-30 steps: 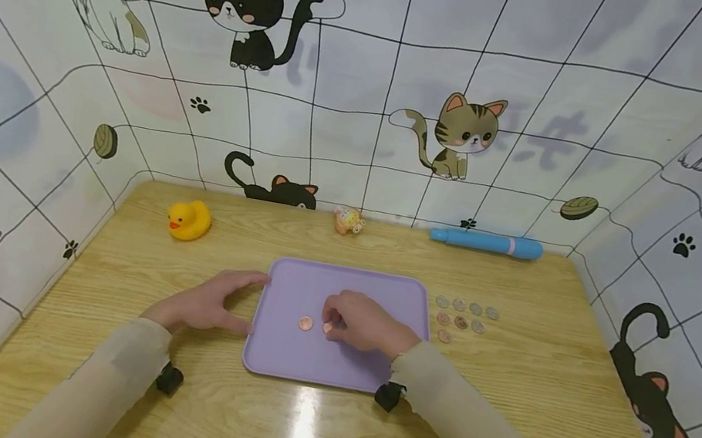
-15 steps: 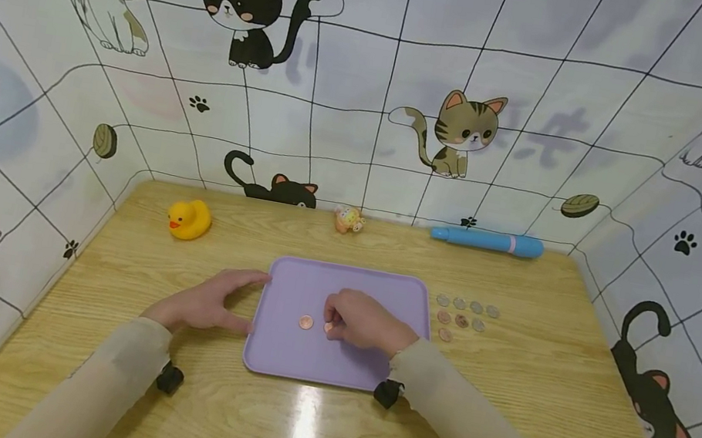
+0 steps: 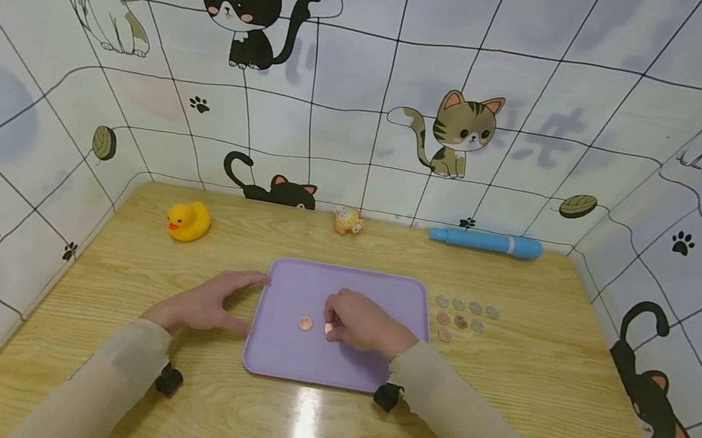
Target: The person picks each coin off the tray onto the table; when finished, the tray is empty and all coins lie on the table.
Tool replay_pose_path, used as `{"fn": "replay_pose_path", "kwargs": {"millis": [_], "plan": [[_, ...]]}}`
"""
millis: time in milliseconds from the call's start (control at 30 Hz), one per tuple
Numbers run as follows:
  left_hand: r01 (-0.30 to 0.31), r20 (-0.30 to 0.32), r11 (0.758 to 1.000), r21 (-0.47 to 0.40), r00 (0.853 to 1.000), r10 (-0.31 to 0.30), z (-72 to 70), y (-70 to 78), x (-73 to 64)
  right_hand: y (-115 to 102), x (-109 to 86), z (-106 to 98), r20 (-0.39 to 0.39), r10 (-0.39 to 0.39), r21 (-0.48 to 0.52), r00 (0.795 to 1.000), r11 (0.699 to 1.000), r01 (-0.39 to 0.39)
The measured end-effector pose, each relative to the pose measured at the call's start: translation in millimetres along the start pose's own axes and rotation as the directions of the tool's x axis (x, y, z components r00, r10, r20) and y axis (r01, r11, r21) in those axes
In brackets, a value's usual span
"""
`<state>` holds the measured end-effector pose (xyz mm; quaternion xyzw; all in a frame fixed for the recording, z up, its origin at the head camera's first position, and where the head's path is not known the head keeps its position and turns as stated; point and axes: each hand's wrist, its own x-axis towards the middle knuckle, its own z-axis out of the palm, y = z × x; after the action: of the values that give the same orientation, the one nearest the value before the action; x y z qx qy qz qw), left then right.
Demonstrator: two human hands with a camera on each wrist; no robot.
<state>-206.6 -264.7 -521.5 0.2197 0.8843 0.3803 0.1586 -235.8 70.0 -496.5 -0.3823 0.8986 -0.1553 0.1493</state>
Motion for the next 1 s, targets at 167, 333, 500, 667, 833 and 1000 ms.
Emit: {"fn": "replay_pose_path", "kwargs": {"millis": [167, 333, 500, 667, 833, 1000], "plan": [[0.002, -0.003, 1.0, -0.02, 1.0, -0.002, 0.2, 1.3, -0.7, 0.2, -2.6, 0.4, -0.035, -0.029, 0.045, 0.999, 0.998, 0.031], [0.008, 0.0, 0.998, -0.056, 1.0, -0.008, 0.5, 4.4, -1.2, 0.9, -3.3, 0.9, -0.068, -0.067, 0.097, 0.995, 0.993, 0.073], [0.019, 0.002, 0.998, -0.059, 1.0, -0.019, 1.0, 4.5, -1.2, 1.9, -4.2, 1.0, -0.071, -0.074, 0.138, 0.995, 0.987, 0.084], [-0.007, -0.004, 0.999, -0.04, 1.0, 0.007, 0.9, 2.3, -0.1, 0.8, -7.1, -1.1, -0.075, -0.067, 0.17, 0.995, 0.982, 0.079], [-0.016, -0.008, 0.999, -0.04, 1.0, 0.015, -0.6, 3.6, 1.4, -0.3, -9.2, -5.8, -0.084, -0.072, 0.195, 0.994, 0.977, 0.087], [-0.015, -0.007, 0.999, -0.044, 1.0, 0.015, -2.1, 5.7, 2.1, 0.9, -12.0, -9.6, -0.106, -0.08, 0.222, 0.991, 0.97, 0.102]]}}
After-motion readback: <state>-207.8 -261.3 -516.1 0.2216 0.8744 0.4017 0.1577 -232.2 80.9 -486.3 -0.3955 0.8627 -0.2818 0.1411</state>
